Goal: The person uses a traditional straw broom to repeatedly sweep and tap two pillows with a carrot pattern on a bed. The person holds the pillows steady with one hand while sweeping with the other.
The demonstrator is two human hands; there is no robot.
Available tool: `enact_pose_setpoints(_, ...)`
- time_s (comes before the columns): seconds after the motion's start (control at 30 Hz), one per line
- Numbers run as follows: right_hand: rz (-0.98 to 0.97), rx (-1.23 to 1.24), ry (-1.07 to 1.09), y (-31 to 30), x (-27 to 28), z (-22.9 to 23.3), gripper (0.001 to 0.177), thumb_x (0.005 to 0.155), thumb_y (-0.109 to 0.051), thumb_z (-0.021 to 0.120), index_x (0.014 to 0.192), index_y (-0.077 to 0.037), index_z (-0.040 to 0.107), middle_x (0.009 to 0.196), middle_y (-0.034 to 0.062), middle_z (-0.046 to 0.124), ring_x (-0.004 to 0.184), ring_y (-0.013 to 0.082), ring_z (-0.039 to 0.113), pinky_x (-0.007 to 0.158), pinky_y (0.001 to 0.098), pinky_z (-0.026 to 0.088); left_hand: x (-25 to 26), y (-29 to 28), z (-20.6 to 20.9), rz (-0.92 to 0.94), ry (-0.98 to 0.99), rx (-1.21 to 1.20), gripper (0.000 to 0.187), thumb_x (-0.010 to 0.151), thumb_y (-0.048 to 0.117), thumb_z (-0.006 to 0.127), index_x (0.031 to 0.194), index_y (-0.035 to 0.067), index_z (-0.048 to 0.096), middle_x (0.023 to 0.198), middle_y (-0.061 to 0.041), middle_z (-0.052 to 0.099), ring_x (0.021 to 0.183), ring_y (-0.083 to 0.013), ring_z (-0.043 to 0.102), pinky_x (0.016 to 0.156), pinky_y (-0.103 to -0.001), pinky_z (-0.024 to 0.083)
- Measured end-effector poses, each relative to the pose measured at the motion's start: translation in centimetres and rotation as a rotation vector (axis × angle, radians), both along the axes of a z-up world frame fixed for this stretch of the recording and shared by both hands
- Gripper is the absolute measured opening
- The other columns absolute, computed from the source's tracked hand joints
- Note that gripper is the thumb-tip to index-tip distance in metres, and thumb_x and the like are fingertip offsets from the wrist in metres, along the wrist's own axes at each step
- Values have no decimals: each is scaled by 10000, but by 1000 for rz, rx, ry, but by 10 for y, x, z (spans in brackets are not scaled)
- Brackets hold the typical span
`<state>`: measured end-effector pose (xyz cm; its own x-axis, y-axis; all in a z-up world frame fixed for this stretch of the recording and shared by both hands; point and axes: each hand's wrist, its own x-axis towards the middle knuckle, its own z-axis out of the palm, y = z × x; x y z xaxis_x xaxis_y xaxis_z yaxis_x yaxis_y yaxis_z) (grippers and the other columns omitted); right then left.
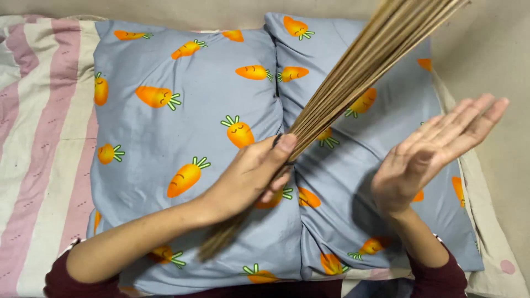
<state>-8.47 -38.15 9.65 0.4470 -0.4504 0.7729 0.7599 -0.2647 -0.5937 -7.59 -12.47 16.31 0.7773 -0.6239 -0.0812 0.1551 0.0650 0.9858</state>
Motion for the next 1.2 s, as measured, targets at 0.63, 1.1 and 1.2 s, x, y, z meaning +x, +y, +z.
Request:
enact_pose_setpoints(0.63,-527,-1055,772,-151,16,66,304,1241,-109,581,1436,57,417,754,274,514,681,553,537,634,565,370,117,119,-149,736,-1574,1343,542,1005,514,596,1388,133,635,1374,-79,656,1311,-225,597,1097,-472,384)
enact_pose_setpoints(1.1,-847,-1677,559,-149,37,-58,450,1040,-661,497,1218,-259,598,792,-51,658,571,251,668,425,386,445,118,143,-188,660,-1070,1259,657,1083,466,384,1594,53,368,1616,-212,407,1455,-392,425,1142,-622,302)
enact_pose_setpoints(1.2,-1061,-1788,595,-152,38,-60,459,1129,-707,426,1077,-264,537,669,-69,562,479,216,600,430,325,381,117,144,-188,650,-1049,1250,639,1086,467,370,1584,67,380,1619,-224,401,1460,-397,417,1148,-614,291)
